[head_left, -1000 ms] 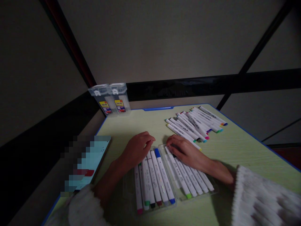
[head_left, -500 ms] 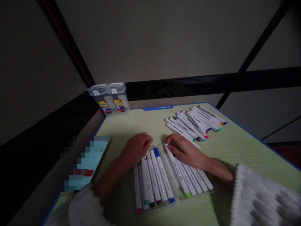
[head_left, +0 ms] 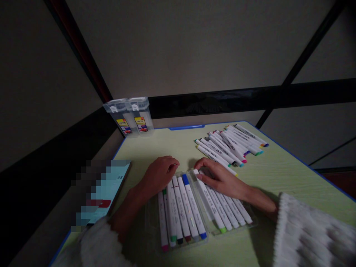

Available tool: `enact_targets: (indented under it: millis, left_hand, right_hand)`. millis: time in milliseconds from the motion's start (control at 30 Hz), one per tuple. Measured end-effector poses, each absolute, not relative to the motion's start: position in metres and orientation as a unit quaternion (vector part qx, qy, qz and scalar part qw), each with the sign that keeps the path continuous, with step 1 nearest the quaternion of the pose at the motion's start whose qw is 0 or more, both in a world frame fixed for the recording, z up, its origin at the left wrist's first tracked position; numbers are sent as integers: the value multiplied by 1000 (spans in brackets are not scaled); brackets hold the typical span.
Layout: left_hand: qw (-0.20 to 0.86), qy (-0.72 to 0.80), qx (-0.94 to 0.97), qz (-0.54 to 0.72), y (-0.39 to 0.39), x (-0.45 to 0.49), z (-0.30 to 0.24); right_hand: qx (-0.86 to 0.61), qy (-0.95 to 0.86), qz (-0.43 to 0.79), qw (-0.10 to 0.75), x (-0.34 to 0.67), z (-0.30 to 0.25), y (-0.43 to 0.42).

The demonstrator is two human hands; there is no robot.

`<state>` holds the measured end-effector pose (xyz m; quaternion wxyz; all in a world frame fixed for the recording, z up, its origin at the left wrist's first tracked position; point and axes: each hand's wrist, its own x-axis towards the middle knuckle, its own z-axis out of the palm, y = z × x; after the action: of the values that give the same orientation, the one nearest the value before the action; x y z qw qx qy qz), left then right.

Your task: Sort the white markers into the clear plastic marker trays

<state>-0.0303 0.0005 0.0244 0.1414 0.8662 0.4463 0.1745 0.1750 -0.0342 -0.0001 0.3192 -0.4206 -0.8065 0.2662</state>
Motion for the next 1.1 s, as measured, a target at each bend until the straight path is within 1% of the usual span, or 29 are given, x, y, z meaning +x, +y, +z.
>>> enact_targets:
  millis: [167, 333, 567, 767, 1100]
  left_hand:
    - [208, 453, 854, 147, 3, -40, 29]
    - [263, 424, 859, 112, 6, -51, 34]
    - [292, 347, 888, 75, 5, -57, 40]
    - [314, 324, 891, 38, 2, -57, 44]
    - [361, 241, 901, 1, 3, -62, 56]
  right_hand:
    - [-418, -801, 290, 315, 175, 1, -34]
    - [-389, -813, 296, 316, 177, 2, -33]
    - [-383, -832, 279, 290, 175, 7, -35]
    - [-380, -838, 270, 282, 175, 7, -36]
    - [-383, -852, 225, 275, 175, 2, -36]
